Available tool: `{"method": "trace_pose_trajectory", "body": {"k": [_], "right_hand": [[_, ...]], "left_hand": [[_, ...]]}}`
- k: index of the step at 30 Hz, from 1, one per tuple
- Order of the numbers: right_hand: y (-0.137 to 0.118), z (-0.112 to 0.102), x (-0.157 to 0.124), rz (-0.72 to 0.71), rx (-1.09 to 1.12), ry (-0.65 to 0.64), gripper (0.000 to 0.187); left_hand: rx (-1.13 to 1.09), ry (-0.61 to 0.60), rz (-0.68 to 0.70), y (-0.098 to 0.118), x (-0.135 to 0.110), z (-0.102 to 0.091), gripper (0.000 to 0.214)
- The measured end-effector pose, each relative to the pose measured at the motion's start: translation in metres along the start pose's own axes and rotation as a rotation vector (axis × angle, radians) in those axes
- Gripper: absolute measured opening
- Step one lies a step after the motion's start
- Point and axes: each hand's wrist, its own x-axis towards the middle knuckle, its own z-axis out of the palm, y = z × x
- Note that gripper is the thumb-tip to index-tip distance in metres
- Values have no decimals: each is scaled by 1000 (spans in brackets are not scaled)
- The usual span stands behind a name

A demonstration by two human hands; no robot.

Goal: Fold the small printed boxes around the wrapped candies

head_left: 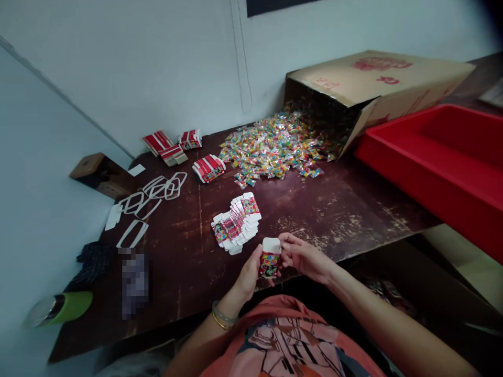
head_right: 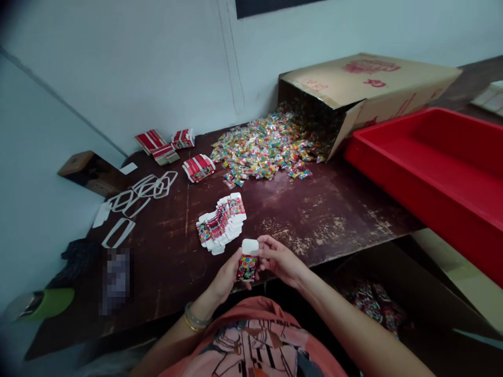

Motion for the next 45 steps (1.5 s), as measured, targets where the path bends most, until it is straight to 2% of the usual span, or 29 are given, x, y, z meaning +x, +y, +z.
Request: {"method": "trace_pose_trajectory", "body": {"k": [4, 6, 9, 11, 13, 14, 16, 17, 19, 22, 24, 29, 32, 34, 36, 38, 40, 41, 43, 45], "right_hand": [[-8, 1, 1, 70, 124, -35, 30], [-8, 2, 2, 90, 95, -49, 31], [-7, 5, 3, 97, 5, -65, 30], [-8, 8, 3, 16, -155, -63, 24], [-12, 13, 0, -176, -433, -58, 13], [-15, 15, -3, -289, -586, -68, 14], [-21, 19, -7, -473, -811, -109, 22], [-23, 20, -8, -515, -863, -131, 26], [-27, 20, -7, -503, -869, -147, 28], [-32, 15, -1, -453, -839, -101, 24], [-33, 11, 1, -473, -854, -77, 22], [-11, 6, -1, -551, -981, -130, 29], [2, 5, -6, -484, -894, 8, 31], [-7, -7, -20, -401, -841, 102, 32], [-31, -36, -48, -338, -885, 213, 34], [-61, -78, -84, -309, -1035, 387, 35], [-83, -122, -115, -204, -1256, 424, 34], [-87, -138, -123, -198, -1365, 460, 33], [-84, -152, -118, -244, -1531, 460, 32], [-67, -138, -84, -312, -1565, 347, 30]], "left_hand": [[-12, 19, 6, 4, 1, 0, 70], [28, 20, 25, 5, 0, -1, 67], [170, 17, 134, 8, -3, 0, 51], [310, 17, 224, 11, -5, 1, 37], [398, 24, 274, 13, -5, 2, 28], [400, 27, 275, 14, -4, 3, 27], [337, 23, 240, 15, -2, 3, 30], [299, 16, 216, 16, 0, 3, 34], [251, -3, 187, 15, 2, 2, 39], [188, -85, 187, 14, 1, -2, 44], [168, -123, 178, 13, -2, -6, 46], [156, -87, 34, 5, -10, -8, 54], [80, -86, -7, -4, -8, 6, 59], [92, -94, 20, -6, -5, 14, 59], [152, -99, 93, -4, -1, 14, 56], [219, -61, 183, 2, 2, 4, 50], [246, 21, 227, 8, 4, -14, 45], [241, 62, 225, 10, 5, -23, 43], [223, 129, 215, 12, 6, -39, 42], [211, 150, 210, 9, 7, -45, 41]]}}
